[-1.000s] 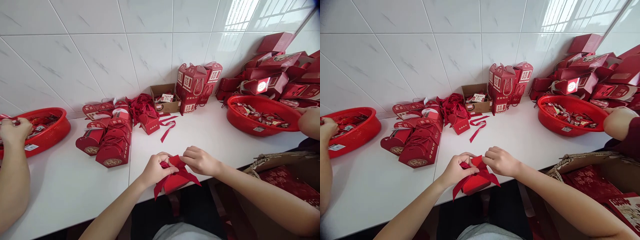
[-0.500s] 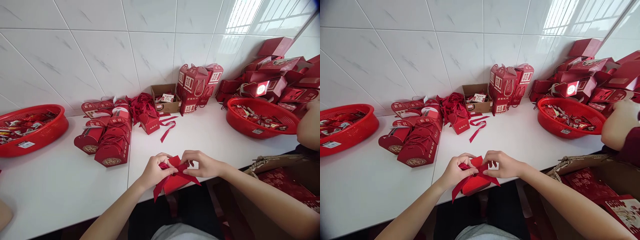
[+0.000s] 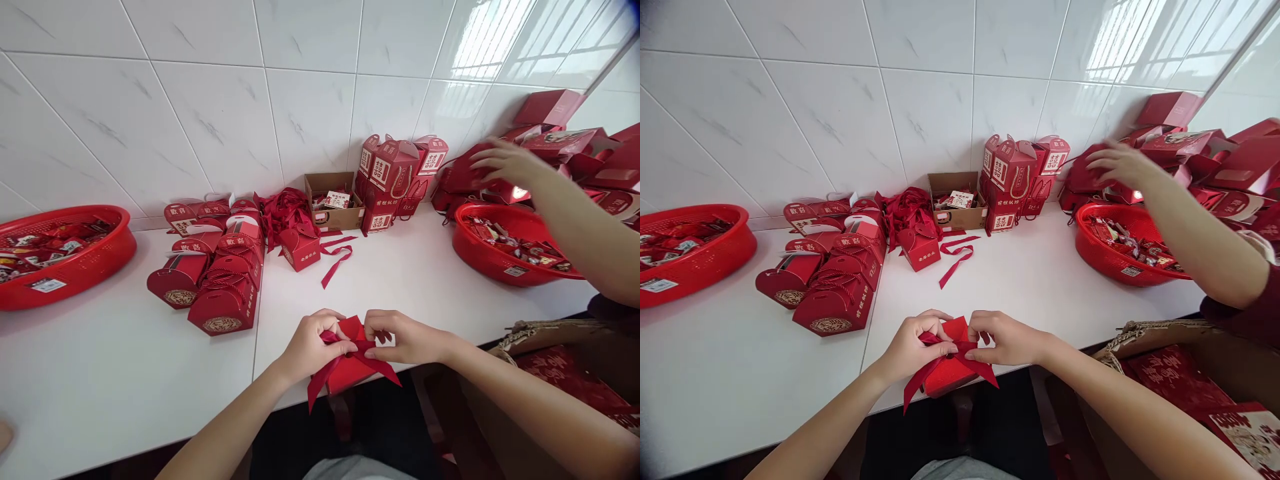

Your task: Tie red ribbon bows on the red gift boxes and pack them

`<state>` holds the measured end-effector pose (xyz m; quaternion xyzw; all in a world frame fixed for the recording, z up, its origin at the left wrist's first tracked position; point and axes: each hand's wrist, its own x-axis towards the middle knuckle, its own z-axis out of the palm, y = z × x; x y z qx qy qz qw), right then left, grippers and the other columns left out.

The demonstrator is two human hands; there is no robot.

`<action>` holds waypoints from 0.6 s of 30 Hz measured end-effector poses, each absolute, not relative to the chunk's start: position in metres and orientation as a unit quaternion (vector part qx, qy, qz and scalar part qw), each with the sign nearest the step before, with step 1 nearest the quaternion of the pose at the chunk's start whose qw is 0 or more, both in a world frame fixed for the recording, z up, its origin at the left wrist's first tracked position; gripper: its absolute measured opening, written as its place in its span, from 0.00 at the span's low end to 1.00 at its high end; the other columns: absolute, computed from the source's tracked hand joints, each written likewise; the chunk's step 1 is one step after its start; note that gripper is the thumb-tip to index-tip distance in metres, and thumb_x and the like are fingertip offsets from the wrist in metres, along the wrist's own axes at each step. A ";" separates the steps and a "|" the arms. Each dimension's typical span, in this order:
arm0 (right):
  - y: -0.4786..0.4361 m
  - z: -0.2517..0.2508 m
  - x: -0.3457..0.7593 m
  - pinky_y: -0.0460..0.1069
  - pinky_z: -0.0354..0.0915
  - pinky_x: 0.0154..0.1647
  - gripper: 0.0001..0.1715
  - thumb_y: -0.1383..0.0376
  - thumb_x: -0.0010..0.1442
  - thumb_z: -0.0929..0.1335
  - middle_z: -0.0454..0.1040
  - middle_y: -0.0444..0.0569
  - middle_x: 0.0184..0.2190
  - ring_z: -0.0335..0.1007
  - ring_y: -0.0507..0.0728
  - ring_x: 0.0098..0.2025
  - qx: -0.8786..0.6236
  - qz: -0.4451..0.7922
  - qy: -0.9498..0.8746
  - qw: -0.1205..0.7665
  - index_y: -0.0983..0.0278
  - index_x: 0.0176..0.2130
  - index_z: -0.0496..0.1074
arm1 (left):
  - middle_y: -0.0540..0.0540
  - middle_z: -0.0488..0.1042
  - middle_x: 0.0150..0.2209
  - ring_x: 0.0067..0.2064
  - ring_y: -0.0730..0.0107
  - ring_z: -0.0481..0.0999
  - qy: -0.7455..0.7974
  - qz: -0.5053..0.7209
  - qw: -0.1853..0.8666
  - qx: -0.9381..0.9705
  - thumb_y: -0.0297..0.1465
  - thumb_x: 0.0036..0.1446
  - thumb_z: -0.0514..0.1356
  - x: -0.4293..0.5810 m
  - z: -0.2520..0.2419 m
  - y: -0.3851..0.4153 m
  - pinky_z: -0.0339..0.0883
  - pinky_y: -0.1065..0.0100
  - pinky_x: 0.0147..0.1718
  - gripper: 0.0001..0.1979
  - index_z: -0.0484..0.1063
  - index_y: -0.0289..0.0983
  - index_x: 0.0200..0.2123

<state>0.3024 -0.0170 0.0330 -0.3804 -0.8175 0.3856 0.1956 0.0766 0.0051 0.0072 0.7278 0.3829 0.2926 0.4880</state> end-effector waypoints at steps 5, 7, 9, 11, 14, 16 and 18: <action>-0.014 0.034 0.299 0.46 0.59 0.30 0.08 0.62 0.54 0.73 0.68 0.47 0.35 0.61 0.50 0.31 -0.355 0.463 -0.773 0.250 0.64 0.30 0.73 | 0.47 0.79 0.31 0.51 0.60 0.73 0.375 0.293 0.492 0.729 0.33 0.48 0.69 0.076 0.008 0.005 0.65 0.65 0.46 0.12 0.70 0.39 0.20; -0.010 0.033 0.296 0.46 0.57 0.28 0.08 0.63 0.54 0.72 0.69 0.47 0.34 0.60 0.49 0.29 -0.344 0.495 -0.751 0.270 0.65 0.29 0.71 | 0.48 0.79 0.32 0.53 0.61 0.72 0.369 0.292 0.495 0.730 0.33 0.48 0.69 0.077 0.009 0.006 0.65 0.66 0.47 0.10 0.72 0.40 0.21; -0.005 0.031 0.293 0.46 0.57 0.27 0.10 0.64 0.55 0.71 0.69 0.46 0.32 0.59 0.49 0.28 -0.332 0.511 -0.744 0.273 0.65 0.26 0.68 | 0.48 0.80 0.33 0.55 0.60 0.71 0.363 0.292 0.496 0.733 0.34 0.48 0.69 0.078 0.009 0.007 0.64 0.66 0.50 0.07 0.75 0.41 0.24; -0.001 0.030 0.290 0.46 0.57 0.27 0.13 0.65 0.56 0.70 0.67 0.46 0.31 0.58 0.48 0.27 -0.324 0.510 -0.749 0.272 0.65 0.23 0.65 | 0.48 0.80 0.33 0.55 0.59 0.71 0.360 0.293 0.496 0.734 0.34 0.48 0.69 0.078 0.008 0.008 0.63 0.65 0.51 0.06 0.77 0.41 0.25; 0.002 0.030 0.286 0.46 0.55 0.26 0.17 0.65 0.55 0.70 0.64 0.45 0.32 0.55 0.47 0.26 -0.324 0.490 -0.762 0.272 0.66 0.20 0.62 | 0.47 0.80 0.32 0.54 0.59 0.72 0.361 0.297 0.495 0.733 0.35 0.48 0.69 0.079 0.007 0.009 0.64 0.64 0.51 0.07 0.77 0.40 0.25; 0.001 0.031 0.284 0.46 0.55 0.26 0.18 0.65 0.56 0.70 0.64 0.46 0.32 0.55 0.47 0.26 -0.323 0.462 -0.779 0.274 0.66 0.19 0.64 | 0.47 0.80 0.31 0.53 0.59 0.72 0.362 0.302 0.494 0.730 0.37 0.49 0.69 0.079 0.007 0.010 0.65 0.64 0.50 0.08 0.76 0.40 0.24; 0.001 0.032 0.285 0.46 0.56 0.28 0.16 0.62 0.58 0.69 0.65 0.47 0.32 0.58 0.49 0.28 -0.322 0.437 -0.793 0.277 0.66 0.22 0.71 | 0.47 0.80 0.30 0.52 0.59 0.73 0.365 0.307 0.495 0.726 0.38 0.50 0.68 0.079 0.008 0.010 0.65 0.64 0.50 0.10 0.75 0.40 0.23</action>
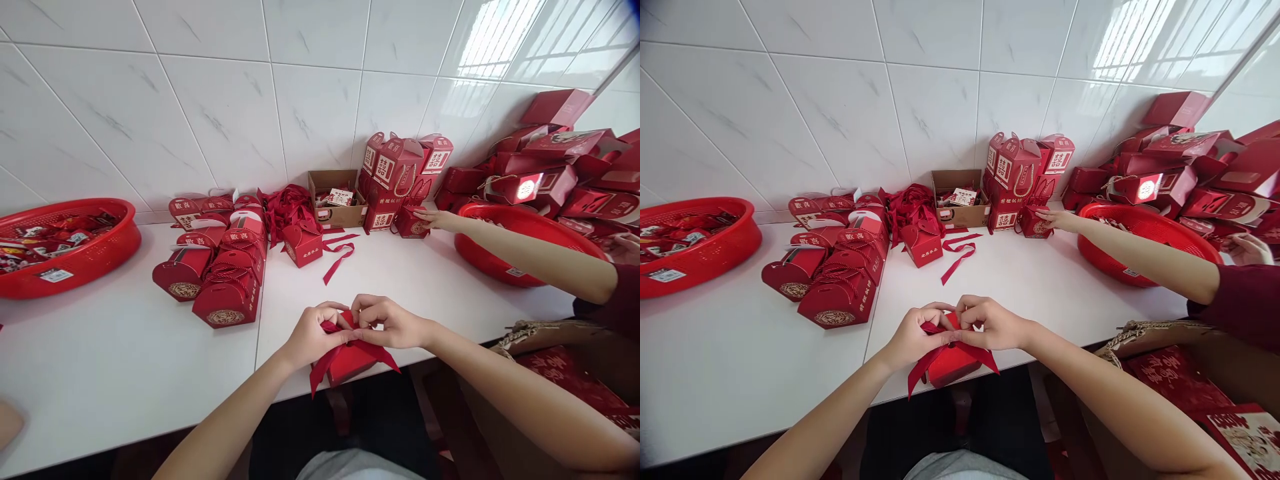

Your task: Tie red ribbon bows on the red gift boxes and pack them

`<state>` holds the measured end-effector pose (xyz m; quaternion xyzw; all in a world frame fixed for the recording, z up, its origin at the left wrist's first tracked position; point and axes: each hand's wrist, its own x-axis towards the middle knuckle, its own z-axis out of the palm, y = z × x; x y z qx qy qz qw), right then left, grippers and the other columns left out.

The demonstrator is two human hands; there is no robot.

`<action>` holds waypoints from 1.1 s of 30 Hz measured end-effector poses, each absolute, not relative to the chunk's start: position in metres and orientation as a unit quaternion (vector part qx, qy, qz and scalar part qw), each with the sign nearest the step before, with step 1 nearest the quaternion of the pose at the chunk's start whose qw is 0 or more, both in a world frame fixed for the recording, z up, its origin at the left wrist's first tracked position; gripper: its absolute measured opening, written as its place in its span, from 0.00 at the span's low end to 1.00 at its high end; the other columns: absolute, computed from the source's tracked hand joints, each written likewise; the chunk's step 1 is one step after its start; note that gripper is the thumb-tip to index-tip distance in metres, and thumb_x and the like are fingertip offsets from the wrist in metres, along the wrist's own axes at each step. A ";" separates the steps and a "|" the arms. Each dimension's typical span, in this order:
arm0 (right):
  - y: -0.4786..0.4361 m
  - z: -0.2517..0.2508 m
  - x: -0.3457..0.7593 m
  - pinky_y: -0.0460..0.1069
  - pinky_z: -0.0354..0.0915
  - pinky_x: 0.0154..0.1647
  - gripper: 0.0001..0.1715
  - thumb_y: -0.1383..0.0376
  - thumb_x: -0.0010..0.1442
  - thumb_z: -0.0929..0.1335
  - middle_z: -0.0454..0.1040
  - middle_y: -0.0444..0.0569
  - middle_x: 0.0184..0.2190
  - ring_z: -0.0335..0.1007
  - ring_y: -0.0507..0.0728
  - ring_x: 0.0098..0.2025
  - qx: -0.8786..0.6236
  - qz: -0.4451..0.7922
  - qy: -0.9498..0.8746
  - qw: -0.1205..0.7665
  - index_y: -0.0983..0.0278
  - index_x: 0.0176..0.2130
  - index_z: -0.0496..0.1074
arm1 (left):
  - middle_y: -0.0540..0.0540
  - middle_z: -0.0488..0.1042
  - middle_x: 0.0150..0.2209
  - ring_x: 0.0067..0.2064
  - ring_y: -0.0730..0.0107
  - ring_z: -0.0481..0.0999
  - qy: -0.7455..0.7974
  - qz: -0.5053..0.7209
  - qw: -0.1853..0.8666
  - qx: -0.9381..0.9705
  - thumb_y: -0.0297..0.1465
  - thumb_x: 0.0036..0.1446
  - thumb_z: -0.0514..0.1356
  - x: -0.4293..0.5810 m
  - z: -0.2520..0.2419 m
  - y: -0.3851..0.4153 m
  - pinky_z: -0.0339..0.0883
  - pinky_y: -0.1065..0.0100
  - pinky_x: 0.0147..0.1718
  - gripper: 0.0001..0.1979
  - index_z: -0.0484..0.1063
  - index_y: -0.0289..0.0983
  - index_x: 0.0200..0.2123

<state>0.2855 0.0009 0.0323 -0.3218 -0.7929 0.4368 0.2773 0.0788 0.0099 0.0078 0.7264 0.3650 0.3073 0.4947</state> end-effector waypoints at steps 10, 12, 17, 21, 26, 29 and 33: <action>0.002 0.030 0.293 0.47 0.59 0.31 0.21 0.53 0.59 0.69 0.68 0.49 0.35 0.61 0.50 0.32 -0.367 0.420 -0.788 0.262 0.65 0.24 0.75 | 0.47 0.80 0.32 0.54 0.58 0.71 0.355 0.296 0.500 0.732 0.36 0.48 0.69 0.078 0.006 0.011 0.64 0.63 0.52 0.08 0.76 0.40 0.23; 0.003 0.031 0.291 0.47 0.60 0.31 0.24 0.52 0.61 0.67 0.66 0.48 0.33 0.61 0.50 0.31 -0.364 0.401 -0.799 0.262 0.66 0.23 0.73 | 0.47 0.80 0.32 0.53 0.59 0.72 0.354 0.291 0.500 0.734 0.36 0.48 0.69 0.079 0.006 0.011 0.64 0.64 0.51 0.08 0.76 0.40 0.23; 0.011 0.034 0.285 0.47 0.59 0.30 0.31 0.50 0.64 0.62 0.61 0.45 0.27 0.58 0.49 0.27 -0.363 0.357 -0.830 0.230 0.66 0.19 0.69 | 0.45 0.77 0.44 0.46 0.62 0.76 0.359 0.287 0.500 0.735 0.36 0.47 0.70 0.081 0.006 0.011 0.66 0.65 0.48 0.09 0.75 0.38 0.24; 0.016 0.035 0.283 0.47 0.56 0.26 0.31 0.50 0.63 0.63 0.59 0.44 0.24 0.57 0.48 0.25 -0.358 0.349 -0.842 0.203 0.66 0.18 0.69 | 0.44 0.77 0.42 0.46 0.61 0.76 0.362 0.287 0.499 0.733 0.35 0.45 0.70 0.082 0.003 0.012 0.68 0.66 0.42 0.16 0.67 0.37 0.18; 0.013 0.036 0.285 0.49 0.60 0.33 0.28 0.51 0.58 0.68 0.63 0.46 0.28 0.62 0.51 0.31 -0.375 0.363 -0.829 0.200 0.65 0.15 0.65 | 0.44 0.78 0.37 0.51 0.59 0.73 0.357 0.286 0.502 0.734 0.34 0.46 0.69 0.082 0.004 0.011 0.66 0.64 0.47 0.13 0.68 0.38 0.19; 0.007 0.034 0.288 0.56 0.58 0.51 0.24 0.52 0.57 0.70 0.67 0.51 0.42 0.62 0.59 0.48 -0.398 0.416 -0.791 0.207 0.64 0.18 0.69 | 0.44 0.78 0.38 0.53 0.58 0.72 0.358 0.285 0.500 0.735 0.35 0.47 0.69 0.081 0.005 0.010 0.65 0.62 0.50 0.10 0.73 0.38 0.22; 0.000 0.026 0.289 0.56 0.56 0.54 0.26 0.51 0.56 0.70 0.64 0.51 0.48 0.62 0.59 0.51 -0.391 0.558 -0.686 0.256 0.65 0.18 0.68 | 0.43 0.78 0.38 0.53 0.57 0.72 0.364 0.284 0.494 0.737 0.36 0.46 0.69 0.080 0.005 0.010 0.65 0.62 0.50 0.09 0.75 0.39 0.22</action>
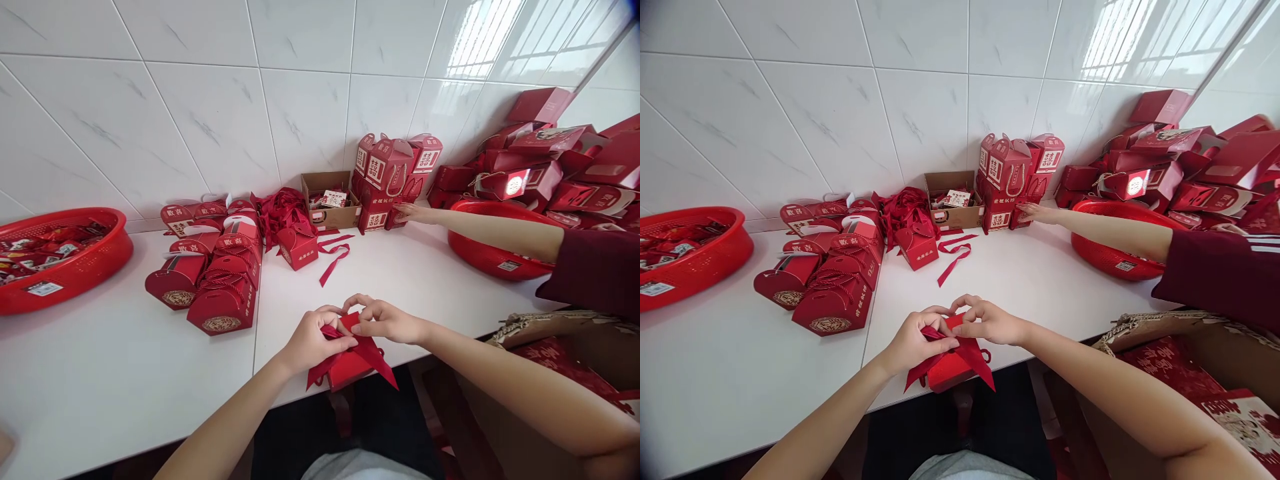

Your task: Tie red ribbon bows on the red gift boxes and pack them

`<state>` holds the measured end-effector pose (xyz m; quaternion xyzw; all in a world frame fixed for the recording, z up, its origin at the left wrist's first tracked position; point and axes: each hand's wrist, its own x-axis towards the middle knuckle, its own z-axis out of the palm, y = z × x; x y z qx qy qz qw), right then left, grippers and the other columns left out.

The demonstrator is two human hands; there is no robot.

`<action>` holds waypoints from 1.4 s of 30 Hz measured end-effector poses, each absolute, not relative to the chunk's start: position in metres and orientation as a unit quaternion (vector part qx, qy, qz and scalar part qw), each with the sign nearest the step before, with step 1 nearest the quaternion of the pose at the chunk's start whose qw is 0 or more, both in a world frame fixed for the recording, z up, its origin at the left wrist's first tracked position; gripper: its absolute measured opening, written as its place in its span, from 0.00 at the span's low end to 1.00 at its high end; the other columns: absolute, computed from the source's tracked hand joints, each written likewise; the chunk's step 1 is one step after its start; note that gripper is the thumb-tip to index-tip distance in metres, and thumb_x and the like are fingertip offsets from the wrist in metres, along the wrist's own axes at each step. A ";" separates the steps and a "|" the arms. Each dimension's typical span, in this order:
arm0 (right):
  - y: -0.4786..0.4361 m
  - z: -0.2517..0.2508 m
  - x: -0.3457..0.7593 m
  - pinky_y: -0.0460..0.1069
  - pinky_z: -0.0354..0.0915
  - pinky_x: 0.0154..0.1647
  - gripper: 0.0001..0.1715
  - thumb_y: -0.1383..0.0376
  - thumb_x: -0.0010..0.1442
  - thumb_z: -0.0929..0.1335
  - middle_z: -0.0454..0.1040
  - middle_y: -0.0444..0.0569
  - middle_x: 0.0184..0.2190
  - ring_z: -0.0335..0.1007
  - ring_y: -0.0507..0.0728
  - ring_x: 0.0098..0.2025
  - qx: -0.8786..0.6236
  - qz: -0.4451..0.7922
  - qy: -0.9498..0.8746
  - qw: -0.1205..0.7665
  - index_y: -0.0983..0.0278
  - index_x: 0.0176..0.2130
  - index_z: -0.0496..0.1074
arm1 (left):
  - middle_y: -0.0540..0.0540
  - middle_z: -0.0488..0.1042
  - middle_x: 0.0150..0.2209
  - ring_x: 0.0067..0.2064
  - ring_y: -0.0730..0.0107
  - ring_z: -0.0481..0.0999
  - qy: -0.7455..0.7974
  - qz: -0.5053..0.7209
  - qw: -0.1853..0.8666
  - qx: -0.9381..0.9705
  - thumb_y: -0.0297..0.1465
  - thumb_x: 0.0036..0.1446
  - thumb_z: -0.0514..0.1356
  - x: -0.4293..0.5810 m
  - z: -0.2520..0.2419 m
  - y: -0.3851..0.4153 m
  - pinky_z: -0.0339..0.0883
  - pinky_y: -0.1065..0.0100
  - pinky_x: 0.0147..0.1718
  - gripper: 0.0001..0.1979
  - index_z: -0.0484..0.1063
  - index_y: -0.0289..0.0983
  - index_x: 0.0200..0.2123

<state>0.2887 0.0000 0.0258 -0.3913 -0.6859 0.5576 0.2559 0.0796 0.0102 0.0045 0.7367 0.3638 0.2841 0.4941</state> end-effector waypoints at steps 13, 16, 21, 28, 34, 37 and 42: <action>-0.003 0.007 0.293 0.55 0.58 0.53 0.23 0.57 0.52 0.74 0.66 0.50 0.49 0.65 0.57 0.47 -0.342 0.673 -0.562 0.338 0.67 0.16 0.67 | 0.45 0.80 0.32 0.55 0.55 0.71 0.364 0.285 0.492 0.738 0.34 0.47 0.68 0.080 0.003 0.009 0.64 0.60 0.50 0.08 0.74 0.39 0.22; -0.001 0.004 0.295 0.56 0.57 0.54 0.24 0.56 0.51 0.75 0.67 0.50 0.50 0.65 0.58 0.48 -0.334 0.675 -0.563 0.342 0.67 0.15 0.67 | 0.45 0.79 0.30 0.54 0.55 0.72 0.359 0.289 0.496 0.736 0.33 0.47 0.68 0.081 0.002 0.010 0.65 0.61 0.49 0.09 0.72 0.39 0.20; 0.000 -0.001 0.296 0.55 0.58 0.54 0.24 0.56 0.50 0.75 0.67 0.51 0.50 0.64 0.58 0.49 -0.320 0.678 -0.562 0.349 0.67 0.15 0.67 | 0.47 0.79 0.27 0.54 0.56 0.71 0.354 0.293 0.507 0.729 0.33 0.47 0.68 0.081 0.001 0.010 0.63 0.61 0.50 0.11 0.69 0.40 0.19; 0.000 0.007 0.297 0.55 0.59 0.54 0.22 0.57 0.55 0.72 0.69 0.52 0.50 0.67 0.58 0.49 -0.334 0.594 -0.655 0.327 0.66 0.18 0.68 | 0.46 0.78 0.30 0.48 0.58 0.74 0.338 0.293 0.544 0.710 0.35 0.48 0.68 0.078 0.006 0.012 0.64 0.62 0.47 0.10 0.71 0.37 0.23; -0.002 0.015 0.297 0.56 0.64 0.51 0.23 0.51 0.63 0.64 0.77 0.55 0.42 0.72 0.58 0.43 -0.370 0.612 -0.619 0.325 0.67 0.32 0.75 | 0.42 0.77 0.38 0.37 0.65 0.75 0.295 0.312 0.601 0.674 0.49 0.56 0.59 0.073 0.011 0.017 0.67 0.66 0.39 0.23 0.65 0.36 0.22; -0.006 0.019 0.293 0.58 0.65 0.51 0.21 0.51 0.63 0.64 0.77 0.54 0.43 0.73 0.59 0.45 -0.413 0.579 -0.597 0.370 0.64 0.45 0.72 | 0.40 0.76 0.40 0.41 0.61 0.75 0.295 0.346 0.605 0.653 0.49 0.59 0.54 0.073 0.007 0.012 0.66 0.64 0.44 0.22 0.71 0.35 0.29; -0.027 0.031 0.276 0.60 0.63 0.52 0.13 0.57 0.54 0.73 0.71 0.56 0.51 0.67 0.63 0.53 -0.441 0.267 -0.789 0.335 0.61 0.38 0.75 | 0.41 0.74 0.45 0.51 0.60 0.71 0.341 0.492 0.549 0.584 0.44 0.64 0.51 0.082 -0.010 -0.006 0.61 0.61 0.53 0.18 0.72 0.37 0.40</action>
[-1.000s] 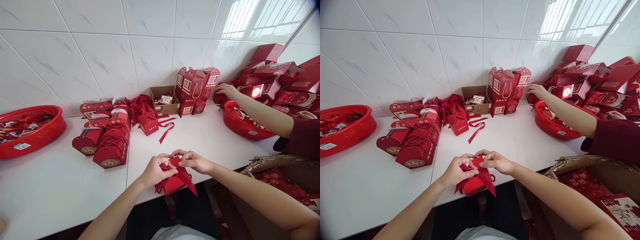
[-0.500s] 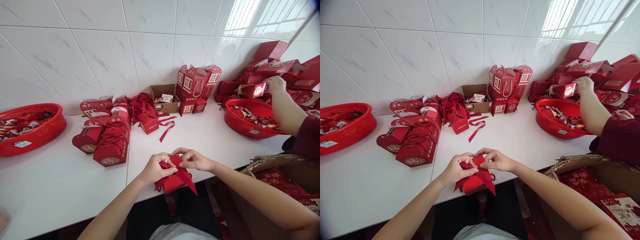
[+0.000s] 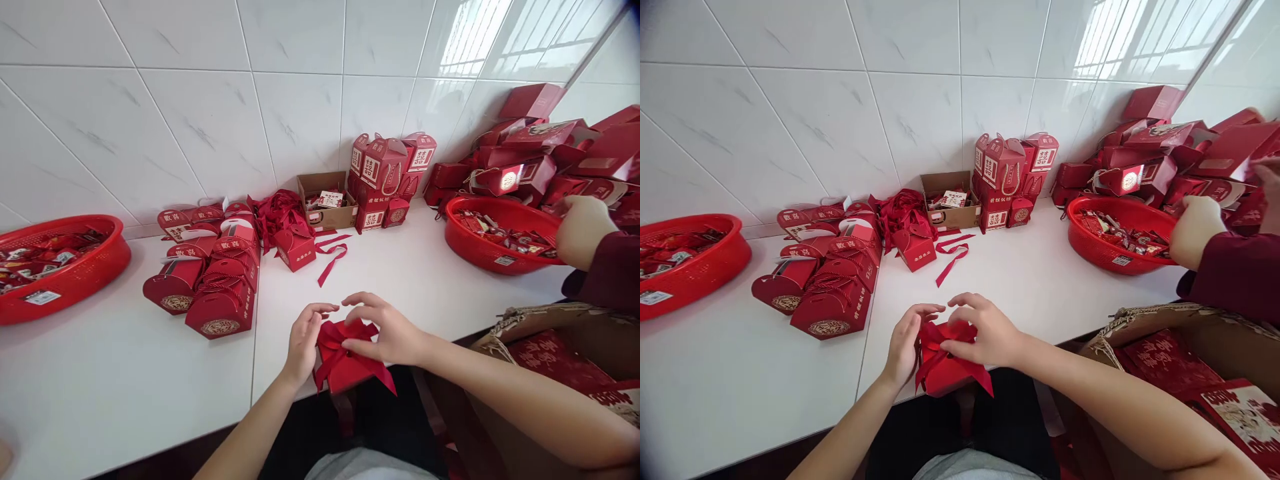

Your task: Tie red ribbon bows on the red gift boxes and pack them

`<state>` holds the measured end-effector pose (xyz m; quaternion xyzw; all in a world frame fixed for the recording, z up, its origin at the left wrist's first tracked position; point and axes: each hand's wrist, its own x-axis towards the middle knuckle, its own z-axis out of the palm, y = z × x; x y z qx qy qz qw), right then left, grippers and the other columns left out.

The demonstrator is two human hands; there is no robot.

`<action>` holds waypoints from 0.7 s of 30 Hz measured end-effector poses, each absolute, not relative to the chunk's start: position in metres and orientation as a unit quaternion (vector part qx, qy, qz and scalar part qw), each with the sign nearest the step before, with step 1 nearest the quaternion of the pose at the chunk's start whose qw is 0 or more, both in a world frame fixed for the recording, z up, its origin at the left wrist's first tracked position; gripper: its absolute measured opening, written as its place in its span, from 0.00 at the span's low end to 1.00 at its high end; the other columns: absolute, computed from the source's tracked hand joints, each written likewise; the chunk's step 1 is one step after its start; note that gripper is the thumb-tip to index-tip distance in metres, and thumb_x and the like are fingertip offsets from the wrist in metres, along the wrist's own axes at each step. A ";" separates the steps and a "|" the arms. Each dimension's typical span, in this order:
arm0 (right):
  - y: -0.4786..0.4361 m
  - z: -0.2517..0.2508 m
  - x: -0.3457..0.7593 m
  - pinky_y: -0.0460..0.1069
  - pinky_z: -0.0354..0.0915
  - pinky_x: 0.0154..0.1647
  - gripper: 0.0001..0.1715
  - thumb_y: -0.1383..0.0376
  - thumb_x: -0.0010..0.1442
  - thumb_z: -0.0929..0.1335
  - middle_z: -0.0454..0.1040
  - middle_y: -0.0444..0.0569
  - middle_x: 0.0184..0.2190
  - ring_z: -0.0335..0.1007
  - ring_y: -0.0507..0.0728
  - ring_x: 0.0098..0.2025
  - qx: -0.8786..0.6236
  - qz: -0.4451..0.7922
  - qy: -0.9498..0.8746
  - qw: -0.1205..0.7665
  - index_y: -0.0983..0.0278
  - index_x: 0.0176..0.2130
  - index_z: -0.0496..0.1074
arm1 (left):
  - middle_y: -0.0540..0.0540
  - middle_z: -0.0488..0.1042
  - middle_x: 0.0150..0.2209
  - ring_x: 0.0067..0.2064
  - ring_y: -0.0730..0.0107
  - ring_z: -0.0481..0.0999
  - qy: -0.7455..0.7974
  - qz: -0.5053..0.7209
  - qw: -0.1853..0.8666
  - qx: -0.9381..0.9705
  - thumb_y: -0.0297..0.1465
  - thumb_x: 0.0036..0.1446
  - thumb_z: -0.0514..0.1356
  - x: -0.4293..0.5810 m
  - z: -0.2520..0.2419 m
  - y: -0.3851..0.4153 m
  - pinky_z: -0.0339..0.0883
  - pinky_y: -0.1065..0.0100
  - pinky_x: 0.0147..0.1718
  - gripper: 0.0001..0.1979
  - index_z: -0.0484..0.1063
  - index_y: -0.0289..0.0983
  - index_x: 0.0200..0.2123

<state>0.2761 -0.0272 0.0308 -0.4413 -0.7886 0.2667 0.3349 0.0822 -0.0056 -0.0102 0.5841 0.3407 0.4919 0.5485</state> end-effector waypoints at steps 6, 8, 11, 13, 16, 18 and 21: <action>-0.044 0.030 0.268 0.60 0.65 0.51 0.04 0.65 0.58 0.71 0.76 0.51 0.47 0.70 0.62 0.48 -0.463 0.126 -0.831 0.282 0.60 0.32 0.79 | 0.42 0.72 0.47 0.52 0.62 0.70 0.364 0.603 0.527 0.475 0.40 0.65 0.47 0.098 -0.026 -0.015 0.63 0.64 0.48 0.16 0.70 0.38 0.44; -0.050 0.036 0.278 0.58 0.66 0.50 0.05 0.66 0.58 0.71 0.76 0.51 0.45 0.71 0.60 0.47 -0.475 0.129 -0.816 0.302 0.61 0.31 0.78 | 0.43 0.72 0.49 0.53 0.63 0.69 0.348 0.618 0.543 0.450 0.41 0.65 0.48 0.105 -0.027 -0.013 0.64 0.66 0.46 0.16 0.68 0.40 0.48; -0.071 0.062 0.312 0.56 0.67 0.49 0.06 0.67 0.58 0.70 0.76 0.51 0.46 0.72 0.59 0.47 -0.512 0.128 -0.775 0.349 0.61 0.30 0.78 | 0.45 0.72 0.49 0.53 0.63 0.70 0.333 0.625 0.569 0.417 0.42 0.61 0.54 0.114 -0.030 -0.008 0.65 0.67 0.44 0.18 0.67 0.43 0.52; -0.093 0.088 0.344 0.53 0.69 0.47 0.07 0.66 0.59 0.69 0.75 0.52 0.47 0.73 0.58 0.45 -0.565 0.128 -0.723 0.377 0.62 0.30 0.78 | 0.45 0.73 0.48 0.52 0.62 0.71 0.354 0.620 0.571 0.404 0.42 0.58 0.59 0.117 -0.034 -0.004 0.65 0.66 0.43 0.19 0.68 0.44 0.52; -0.134 0.129 0.401 0.54 0.70 0.48 0.10 0.59 0.58 0.69 0.73 0.52 0.50 0.74 0.60 0.45 -0.665 0.096 -0.624 0.399 0.61 0.30 0.78 | 0.47 0.74 0.45 0.52 0.61 0.71 0.440 0.580 0.559 0.396 0.41 0.53 0.63 0.117 -0.040 0.000 0.62 0.61 0.49 0.21 0.69 0.46 0.51; -0.158 0.146 0.440 0.57 0.67 0.52 0.13 0.54 0.55 0.71 0.72 0.51 0.52 0.70 0.64 0.52 -0.716 0.092 -0.575 0.386 0.60 0.29 0.79 | 0.49 0.74 0.45 0.54 0.62 0.70 0.489 0.542 0.558 0.396 0.39 0.51 0.66 0.117 -0.043 0.000 0.57 0.57 0.56 0.23 0.69 0.48 0.52; -0.181 0.145 0.499 0.58 0.66 0.52 0.17 0.50 0.52 0.71 0.73 0.51 0.52 0.71 0.66 0.51 -0.778 0.128 -0.522 0.326 0.60 0.29 0.79 | 0.51 0.73 0.49 0.57 0.61 0.68 0.511 0.507 0.547 0.428 0.39 0.50 0.66 0.121 -0.045 -0.003 0.51 0.51 0.61 0.27 0.66 0.51 0.54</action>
